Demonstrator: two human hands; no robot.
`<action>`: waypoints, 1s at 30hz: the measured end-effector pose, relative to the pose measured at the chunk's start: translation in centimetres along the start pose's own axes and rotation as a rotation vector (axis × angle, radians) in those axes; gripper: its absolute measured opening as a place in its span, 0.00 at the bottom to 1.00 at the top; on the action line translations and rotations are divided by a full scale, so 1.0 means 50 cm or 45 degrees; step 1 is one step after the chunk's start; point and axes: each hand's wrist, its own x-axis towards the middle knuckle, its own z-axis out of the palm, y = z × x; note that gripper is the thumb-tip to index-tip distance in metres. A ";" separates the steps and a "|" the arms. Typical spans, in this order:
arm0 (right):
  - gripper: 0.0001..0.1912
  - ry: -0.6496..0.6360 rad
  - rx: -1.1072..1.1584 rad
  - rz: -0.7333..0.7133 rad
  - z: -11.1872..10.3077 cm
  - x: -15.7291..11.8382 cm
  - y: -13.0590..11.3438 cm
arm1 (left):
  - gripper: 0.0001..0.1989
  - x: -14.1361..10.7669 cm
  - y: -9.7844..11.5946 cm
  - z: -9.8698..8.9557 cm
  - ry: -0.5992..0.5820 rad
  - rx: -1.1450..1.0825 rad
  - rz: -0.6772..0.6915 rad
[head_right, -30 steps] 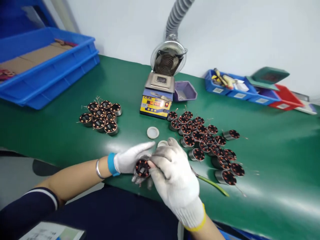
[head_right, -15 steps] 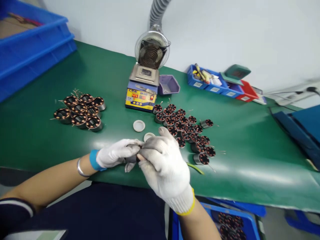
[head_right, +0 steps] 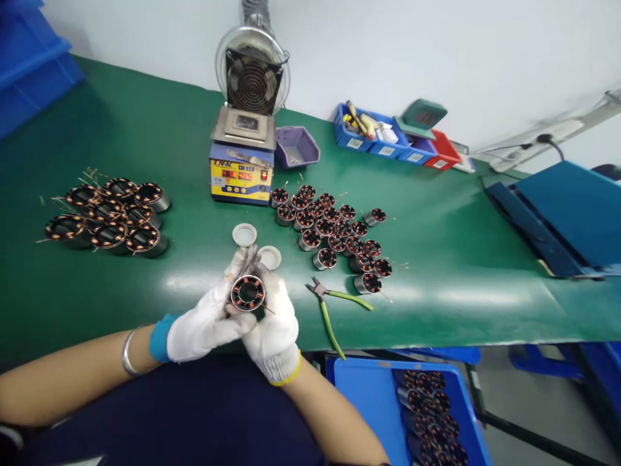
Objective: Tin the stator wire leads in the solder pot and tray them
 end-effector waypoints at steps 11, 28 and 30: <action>0.29 -0.106 -0.142 -0.303 -0.078 0.021 0.050 | 0.15 0.043 0.045 -0.064 0.202 -0.089 -0.427; 0.24 -0.281 -0.296 -0.305 -0.097 0.099 0.067 | 0.17 0.072 0.052 -0.127 0.159 -0.196 -0.384; 0.24 -0.320 -0.394 -0.169 -0.088 0.144 0.071 | 0.14 0.061 0.040 -0.106 -0.178 -0.090 -0.455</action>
